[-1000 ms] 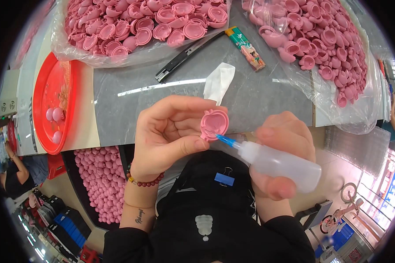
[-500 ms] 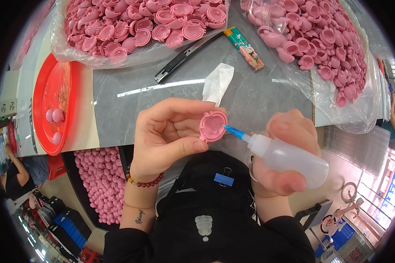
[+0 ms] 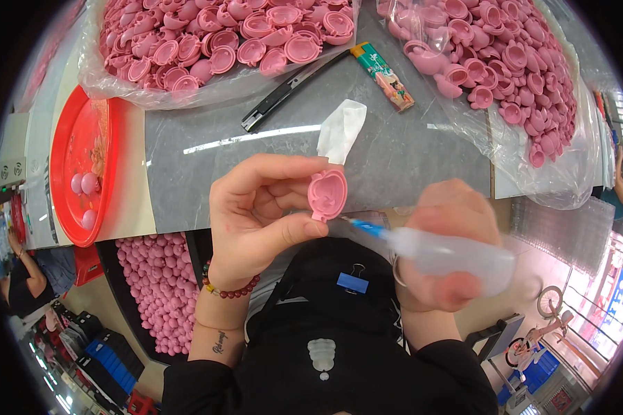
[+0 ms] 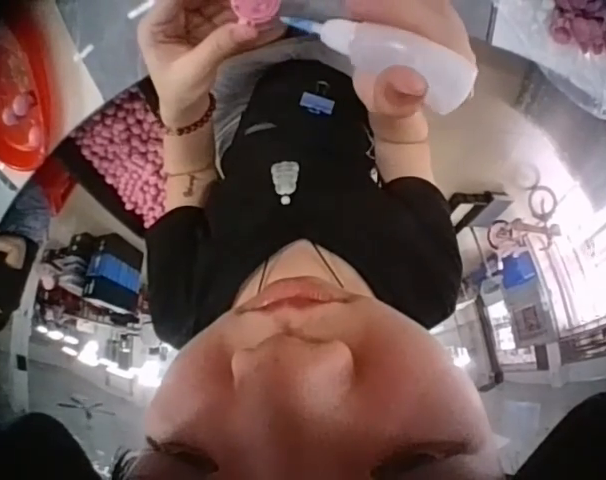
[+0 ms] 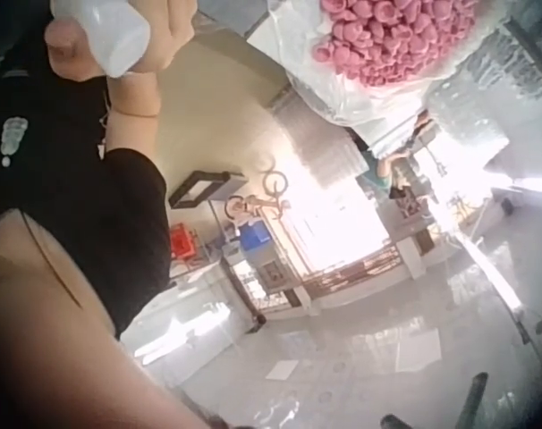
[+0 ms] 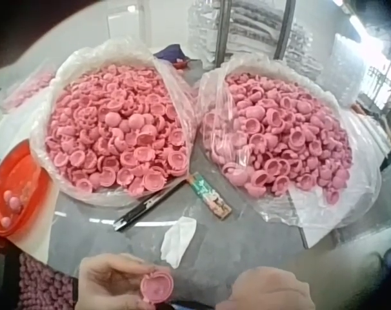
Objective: The person assembles small pink plastic parts by applying glue from a bottle and joining the components together by hand.
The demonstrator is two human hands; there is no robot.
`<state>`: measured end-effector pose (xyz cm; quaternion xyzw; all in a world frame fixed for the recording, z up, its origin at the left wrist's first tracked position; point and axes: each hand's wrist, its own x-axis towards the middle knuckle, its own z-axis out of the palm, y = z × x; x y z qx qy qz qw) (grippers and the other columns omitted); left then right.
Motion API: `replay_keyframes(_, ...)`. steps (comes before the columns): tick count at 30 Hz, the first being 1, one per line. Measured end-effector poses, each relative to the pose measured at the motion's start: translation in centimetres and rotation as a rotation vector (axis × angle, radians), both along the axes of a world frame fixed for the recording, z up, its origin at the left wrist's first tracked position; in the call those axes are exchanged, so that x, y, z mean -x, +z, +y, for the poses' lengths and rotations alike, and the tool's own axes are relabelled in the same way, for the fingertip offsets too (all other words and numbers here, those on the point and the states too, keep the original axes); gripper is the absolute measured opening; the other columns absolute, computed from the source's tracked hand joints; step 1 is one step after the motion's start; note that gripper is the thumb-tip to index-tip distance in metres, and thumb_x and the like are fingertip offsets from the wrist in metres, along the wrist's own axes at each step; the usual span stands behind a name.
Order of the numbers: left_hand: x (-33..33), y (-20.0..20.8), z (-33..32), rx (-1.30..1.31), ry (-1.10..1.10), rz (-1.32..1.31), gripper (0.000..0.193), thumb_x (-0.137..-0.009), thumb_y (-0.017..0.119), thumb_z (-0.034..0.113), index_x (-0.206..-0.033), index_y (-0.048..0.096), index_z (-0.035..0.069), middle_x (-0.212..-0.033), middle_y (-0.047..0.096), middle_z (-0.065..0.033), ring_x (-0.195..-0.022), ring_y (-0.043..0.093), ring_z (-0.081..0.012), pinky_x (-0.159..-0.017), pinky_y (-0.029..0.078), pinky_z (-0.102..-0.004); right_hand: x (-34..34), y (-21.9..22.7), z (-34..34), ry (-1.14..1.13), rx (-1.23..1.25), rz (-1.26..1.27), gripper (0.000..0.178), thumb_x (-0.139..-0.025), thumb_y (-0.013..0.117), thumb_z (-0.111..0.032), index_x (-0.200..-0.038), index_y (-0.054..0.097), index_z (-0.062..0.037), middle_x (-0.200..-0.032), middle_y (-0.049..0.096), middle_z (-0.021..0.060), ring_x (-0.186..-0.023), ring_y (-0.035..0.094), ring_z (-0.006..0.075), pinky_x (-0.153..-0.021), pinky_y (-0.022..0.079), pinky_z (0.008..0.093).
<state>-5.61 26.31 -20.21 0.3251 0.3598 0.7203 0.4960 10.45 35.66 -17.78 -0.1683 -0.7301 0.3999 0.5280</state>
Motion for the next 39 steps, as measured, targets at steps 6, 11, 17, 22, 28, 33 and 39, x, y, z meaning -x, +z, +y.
replay_keyframes(6,-0.3,0.1,0.1,0.058,0.076,0.057,0.053,-0.064,0.074,0.011,-0.105,0.045,-0.004,-0.099,0.056,-0.0253,-0.079,0.062,-0.0227,-0.071,0.051,-0.0307,0.7,-0.9,3.0,-0.384,0.194,0.375,0.038,-0.078,0.057,-0.035,-0.087,0.057,0.0024,-0.08,0.06,0.0125,-0.067,0.054,0.0175,-0.061,0.041,0.0258)
replay_keyframes(11,0.0,0.2,0.3,0.088,0.004,-0.051,0.056,-0.066,0.073,0.014,-0.107,0.041,-0.004,-0.099,0.056,-0.0257,-0.077,0.062,-0.0243,-0.065,0.053,-0.0313,1.2,-0.5,4.2,-0.221,0.173,-0.344,0.033,-0.068,0.064,-0.004,-0.099,0.052,0.0012,-0.086,0.062,0.0093,-0.075,0.057,0.0097,-0.069,0.044,0.0229)
replay_keyframes(17,0.5,-0.4,-0.5,0.053,0.002,-0.071,0.054,-0.072,0.069,0.018,-0.109,0.037,-0.004,-0.101,0.056,-0.0213,-0.076,0.062,-0.0232,-0.063,0.053,-0.0289,2.9,-1.1,4.4,-0.159,0.076,-0.375,0.032,-0.066,0.064,-0.001,-0.096,0.055,0.0012,-0.101,0.057,0.0068,-0.079,0.056,0.0125,-0.064,0.042,0.022)
replay_keyframes(22,0.4,-0.2,-0.1,0.003,-0.018,-0.061,0.053,-0.075,0.066,0.019,-0.112,0.036,-0.004,-0.105,0.054,-0.02,-0.081,0.061,-0.022,-0.066,0.053,-0.0283,-2.7,0.8,7.1,-0.749,-0.263,-0.383,0.044,-0.065,0.068,-0.009,-0.105,0.052,-0.0033,-0.097,0.057,0.0055,-0.085,0.053,0.015,-0.068,0.04,0.025)
replay_keyframes(28,0.4,-0.4,0.2,0.012,-0.025,-0.021,0.054,-0.075,0.066,0.019,-0.113,0.035,-0.004,-0.105,0.054,-0.0198,-0.082,0.061,-0.022,-0.069,0.052,-0.0281,-10.5,0.3,11.3,-1.104,-0.131,-0.732,0.03,-0.071,0.066,-0.016,-0.093,0.054,0.0001,-0.083,0.058,0.0068,-0.074,0.053,0.0139,-0.066,0.041,0.0258)
replay_keyframes(33,0.3,-0.1,0.5,0.013,-0.005,-0.022,0.049,-0.074,0.067,0.016,-0.108,0.039,-0.005,-0.102,0.055,-0.023,-0.084,0.061,-0.0239,-0.076,0.05,-0.0312,-9.9,-0.4,10.2,-0.949,0.098,-0.587,0.018,-0.077,0.06,-0.011,-0.089,0.053,0.0014,-0.073,0.058,0.0067,-0.064,0.053,0.0089,-0.059,0.042,0.021)
replay_keyframes(39,0.1,-0.1,0.6,0.032,-0.001,-0.01,0.054,-0.075,0.066,0.018,-0.114,0.036,-0.004,-0.102,0.055,-0.0213,-0.082,0.061,-0.0222,-0.07,0.051,-0.0298,-3.5,-0.3,4.2,-0.114,0.36,-0.46,0.007,-0.081,0.05,0.0,-0.084,0.056,0.0021,-0.071,0.058,0.0048,-0.066,0.053,0.0072,-0.057,0.041,0.0182)
